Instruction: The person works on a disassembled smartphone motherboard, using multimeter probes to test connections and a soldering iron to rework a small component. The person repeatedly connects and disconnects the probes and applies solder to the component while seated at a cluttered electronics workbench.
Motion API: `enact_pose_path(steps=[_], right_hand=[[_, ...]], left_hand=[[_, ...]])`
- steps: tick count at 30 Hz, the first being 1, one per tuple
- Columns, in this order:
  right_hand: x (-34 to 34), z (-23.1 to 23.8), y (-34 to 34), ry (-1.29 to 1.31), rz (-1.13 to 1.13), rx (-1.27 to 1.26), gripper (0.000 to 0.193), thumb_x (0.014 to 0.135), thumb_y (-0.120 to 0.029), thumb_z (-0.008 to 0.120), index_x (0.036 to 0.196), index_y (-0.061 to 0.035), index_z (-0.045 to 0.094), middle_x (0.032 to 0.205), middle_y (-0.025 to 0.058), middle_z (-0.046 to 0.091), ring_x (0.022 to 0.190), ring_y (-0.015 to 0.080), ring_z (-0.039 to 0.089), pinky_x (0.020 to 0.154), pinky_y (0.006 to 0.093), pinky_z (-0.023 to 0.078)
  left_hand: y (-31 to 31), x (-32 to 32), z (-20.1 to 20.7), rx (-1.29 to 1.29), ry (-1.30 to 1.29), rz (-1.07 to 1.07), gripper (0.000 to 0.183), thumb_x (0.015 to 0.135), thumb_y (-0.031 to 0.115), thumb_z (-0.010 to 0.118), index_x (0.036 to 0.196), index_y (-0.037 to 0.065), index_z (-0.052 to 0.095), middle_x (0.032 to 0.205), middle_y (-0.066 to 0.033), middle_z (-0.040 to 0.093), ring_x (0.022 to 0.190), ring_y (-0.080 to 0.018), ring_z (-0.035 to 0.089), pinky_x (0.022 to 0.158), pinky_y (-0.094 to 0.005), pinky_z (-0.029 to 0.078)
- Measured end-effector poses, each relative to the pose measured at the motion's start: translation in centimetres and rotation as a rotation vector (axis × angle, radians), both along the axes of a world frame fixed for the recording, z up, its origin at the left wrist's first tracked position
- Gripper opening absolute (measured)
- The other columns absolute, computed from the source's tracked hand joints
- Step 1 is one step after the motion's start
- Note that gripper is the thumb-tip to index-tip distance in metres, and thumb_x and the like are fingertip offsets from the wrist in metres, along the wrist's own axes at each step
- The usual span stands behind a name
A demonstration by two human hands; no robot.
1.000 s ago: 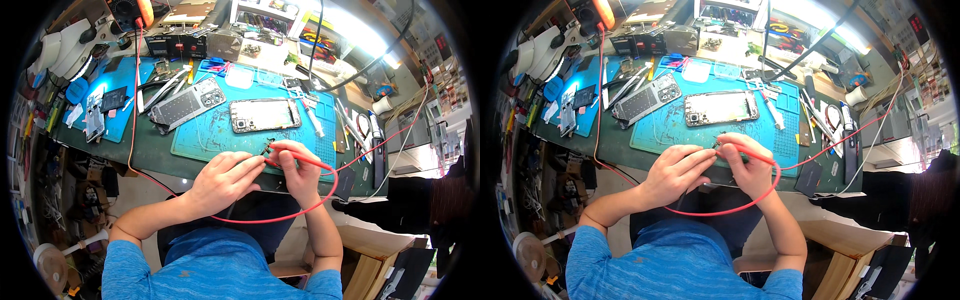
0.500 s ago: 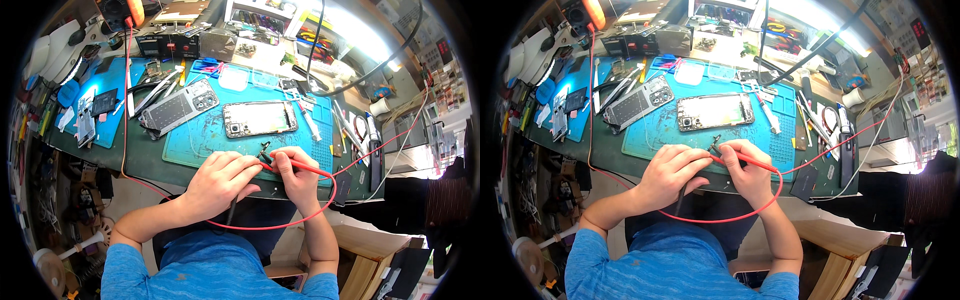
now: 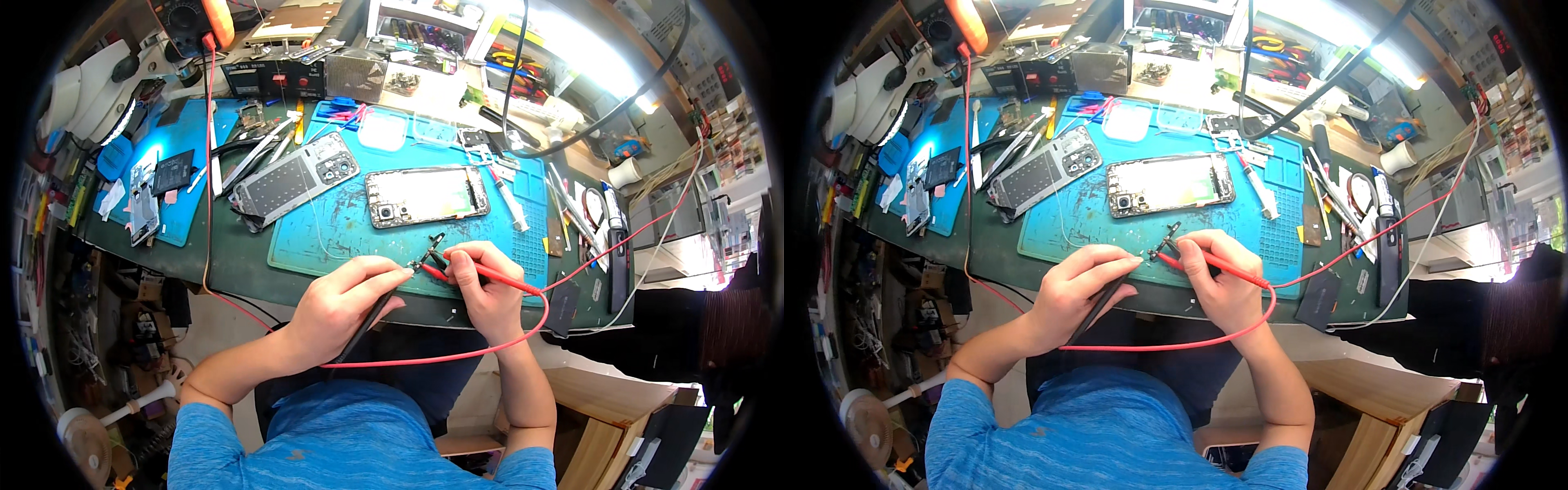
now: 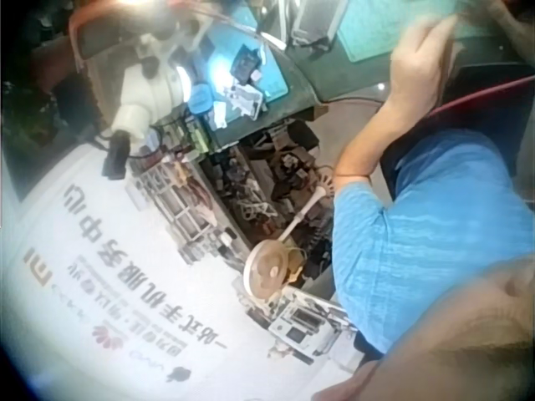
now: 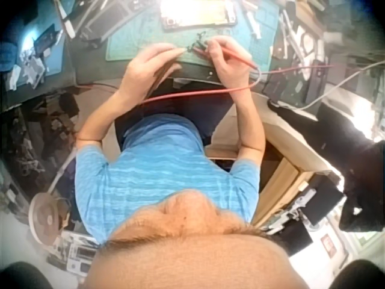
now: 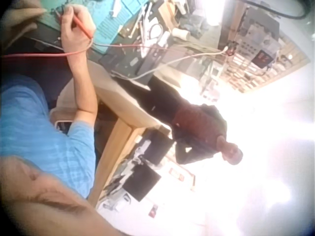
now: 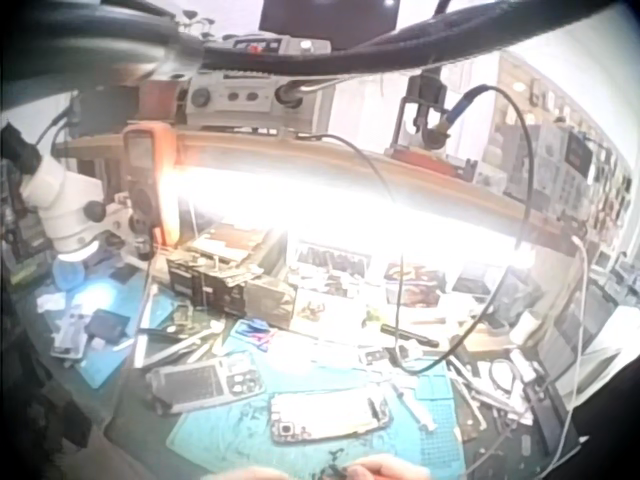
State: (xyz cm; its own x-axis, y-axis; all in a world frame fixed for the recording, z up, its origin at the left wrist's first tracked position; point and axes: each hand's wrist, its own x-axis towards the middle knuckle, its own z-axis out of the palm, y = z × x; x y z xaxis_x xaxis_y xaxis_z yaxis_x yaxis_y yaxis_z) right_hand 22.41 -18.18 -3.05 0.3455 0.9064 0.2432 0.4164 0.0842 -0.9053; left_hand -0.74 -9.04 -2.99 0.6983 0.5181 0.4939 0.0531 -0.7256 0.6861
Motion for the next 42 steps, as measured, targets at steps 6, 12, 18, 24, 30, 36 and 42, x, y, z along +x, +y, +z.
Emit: enact_pose_path(steps=[6, 12, 18, 24, 30, 36, 42], right_hand=[[0.1, -0.1, 0.1, -0.006, 0.009, 0.014, 0.015, 0.106, -0.014, 0.075, 0.104, 0.0009, 0.077, 0.089, 0.0088, 0.077, 0.073, 0.0130, 0.069, 0.066, 0.0282, 0.054], [-0.1, 0.0, 0.2, 0.010, 0.008, 0.013, 0.014, 0.105, -0.013, 0.075, 0.103, 0.0007, 0.077, 0.088, 0.0089, 0.076, 0.072, 0.0133, 0.069, 0.066, 0.0281, 0.054], [-0.1, 0.0, 0.0, -0.014, -0.005, 0.015, 0.013, 0.105, -0.012, 0.075, 0.104, 0.0003, 0.077, 0.089, 0.0095, 0.077, 0.074, 0.0141, 0.070, 0.068, 0.0287, 0.054], [0.0, 0.1, 0.0, 0.056, -0.017, -0.001, 0.014, 0.105, -0.013, 0.075, 0.104, 0.0004, 0.077, 0.089, 0.0093, 0.077, 0.075, 0.0140, 0.070, 0.068, 0.0286, 0.055], [0.1, -0.1, 0.4, -0.043, -0.026, -0.003, 0.012, 0.103, -0.011, 0.075, 0.102, 0.0012, 0.077, 0.089, 0.0109, 0.077, 0.075, 0.0168, 0.071, 0.070, 0.0307, 0.056], [0.3, -0.6, -0.2, 0.007, -0.050, -0.001, 0.014, 0.105, -0.006, 0.069, 0.098, 0.0044, 0.075, 0.083, 0.0102, 0.074, 0.071, 0.0141, 0.072, 0.066, 0.0283, 0.056], [0.0, -0.5, 0.1, 0.044, -0.030, 0.014, 0.014, 0.107, -0.007, 0.069, 0.100, 0.0046, 0.073, 0.081, 0.0082, 0.074, 0.071, 0.0120, 0.071, 0.066, 0.0260, 0.055]], left_hand=[[0.3, 0.9, -0.9, 0.151, -0.013, 0.042, 0.028, 0.088, 0.014, 0.086, 0.114, 0.005, 0.077, 0.114, -0.0094, 0.079, 0.098, -0.0306, 0.076, 0.085, -0.0415, 0.061], [0.3, 1.0, -0.8, 0.174, -0.024, 0.048, 0.032, 0.082, 0.010, 0.092, 0.110, 0.006, 0.077, 0.112, -0.0084, 0.081, 0.095, -0.0290, 0.077, 0.080, -0.0391, 0.061], [0.3, 1.1, -1.0, 0.193, -0.023, 0.042, 0.031, 0.082, 0.010, 0.091, 0.110, 0.006, 0.077, 0.112, -0.0075, 0.081, 0.095, -0.0285, 0.077, 0.081, -0.0391, 0.061], [0.2, 1.3, -0.6, 0.200, -0.006, 0.057, 0.029, 0.084, 0.010, 0.090, 0.109, 0.006, 0.077, 0.112, -0.0077, 0.081, 0.096, -0.0285, 0.077, 0.082, -0.0394, 0.062], [0.4, 1.0, -1.3, 0.218, 0.013, 0.062, 0.024, 0.092, 0.014, 0.083, 0.113, 0.006, 0.077, 0.112, -0.0091, 0.079, 0.099, -0.0298, 0.076, 0.087, -0.0422, 0.062], [-0.3, 1.1, -1.6, 0.162, -0.032, 0.042, 0.023, 0.097, 0.015, 0.078, 0.116, 0.004, 0.074, 0.116, -0.0105, 0.077, 0.104, -0.0307, 0.072, 0.092, -0.0415, 0.059], [-0.2, 1.0, -2.0, 0.193, -0.034, 0.058, 0.024, 0.097, 0.016, 0.079, 0.118, 0.007, 0.074, 0.115, -0.0077, 0.077, 0.103, -0.0282, 0.073, 0.089, -0.0397, 0.060]])
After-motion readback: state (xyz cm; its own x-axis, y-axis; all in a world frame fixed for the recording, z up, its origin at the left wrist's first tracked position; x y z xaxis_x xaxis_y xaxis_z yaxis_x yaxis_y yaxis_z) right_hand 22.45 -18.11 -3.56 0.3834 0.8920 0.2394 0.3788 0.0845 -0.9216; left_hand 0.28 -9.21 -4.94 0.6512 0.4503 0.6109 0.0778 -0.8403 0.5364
